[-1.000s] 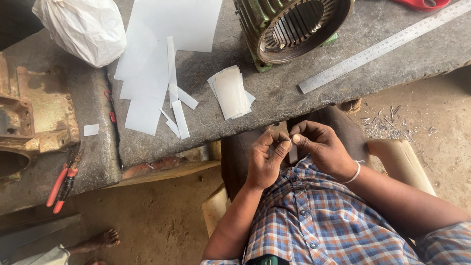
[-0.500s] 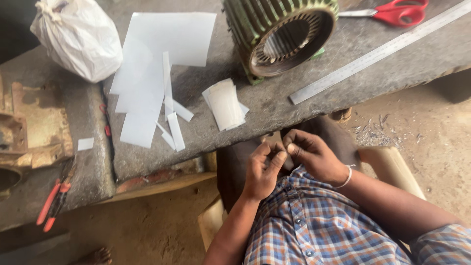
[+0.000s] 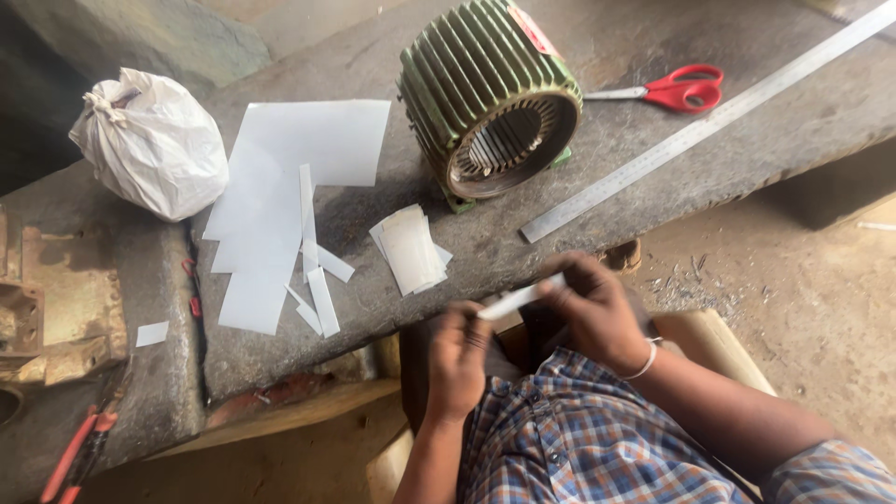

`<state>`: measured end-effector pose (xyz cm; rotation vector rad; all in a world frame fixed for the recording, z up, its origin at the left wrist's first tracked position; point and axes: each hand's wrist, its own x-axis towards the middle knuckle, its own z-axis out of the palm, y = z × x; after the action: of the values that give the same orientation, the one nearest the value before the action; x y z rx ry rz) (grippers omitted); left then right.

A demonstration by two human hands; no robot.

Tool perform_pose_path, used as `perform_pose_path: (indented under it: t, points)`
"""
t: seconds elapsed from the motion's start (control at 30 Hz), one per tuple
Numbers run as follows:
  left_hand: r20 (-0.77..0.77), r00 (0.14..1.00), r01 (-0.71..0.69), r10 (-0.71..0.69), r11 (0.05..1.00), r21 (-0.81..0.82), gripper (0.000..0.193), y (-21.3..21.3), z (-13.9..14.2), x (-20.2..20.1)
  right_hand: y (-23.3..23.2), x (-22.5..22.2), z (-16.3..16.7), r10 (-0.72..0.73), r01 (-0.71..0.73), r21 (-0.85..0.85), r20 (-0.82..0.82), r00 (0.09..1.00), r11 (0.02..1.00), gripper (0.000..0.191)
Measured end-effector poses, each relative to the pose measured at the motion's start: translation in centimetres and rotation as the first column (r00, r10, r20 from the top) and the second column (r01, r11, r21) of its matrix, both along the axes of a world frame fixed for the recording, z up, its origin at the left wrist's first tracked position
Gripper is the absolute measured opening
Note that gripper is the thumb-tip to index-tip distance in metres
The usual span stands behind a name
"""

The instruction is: The person sits at a workbench and folds small white insulating strips by hand, then presses each folded strip into a slot of an electric motor stator housing. They repeatedly pick strips from a stack, fold them, and insert them into successive slots around the stator.

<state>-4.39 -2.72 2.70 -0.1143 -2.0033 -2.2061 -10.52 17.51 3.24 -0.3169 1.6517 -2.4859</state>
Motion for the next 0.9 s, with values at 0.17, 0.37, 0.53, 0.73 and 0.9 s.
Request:
perform_pose_path:
  t: [0.17,0.37,0.53,0.73,0.9]
  points:
    - [0.021,1.0,-0.011,0.014,0.989,-0.145,0.018,1.1,0.2,-0.2,1.9,-0.3,1.5,-0.022,0.037,0.189,-0.08,0.997,0.981,0.03]
    - [-0.126,0.991,-0.068,0.041,0.974,-0.216,0.018,2.3,1.8,1.0,0.1,1.5,0.1,0.201,-0.189,0.128,-0.089,0.976,0.974,0.015]
    - [-0.001,1.0,-0.011,0.011,0.982,-0.186,0.012,1.6,2.4,1.0,0.6,1.2,0.1,0.265,-0.246,0.212,-0.071,0.962,0.946,0.012]
    - [-0.007,1.0,-0.017,0.016,0.992,-0.124,0.011,1.9,1.7,0.7,1.1,0.6,0.9,0.285,-0.125,0.403,-0.367,0.885,0.907,0.011]
    - [-0.236,0.972,-0.092,0.025,0.955,-0.282,0.009,2.0,2.2,0.7,1.2,0.2,1.0,0.322,-0.131,0.425,-0.417,0.85,0.896,0.013]
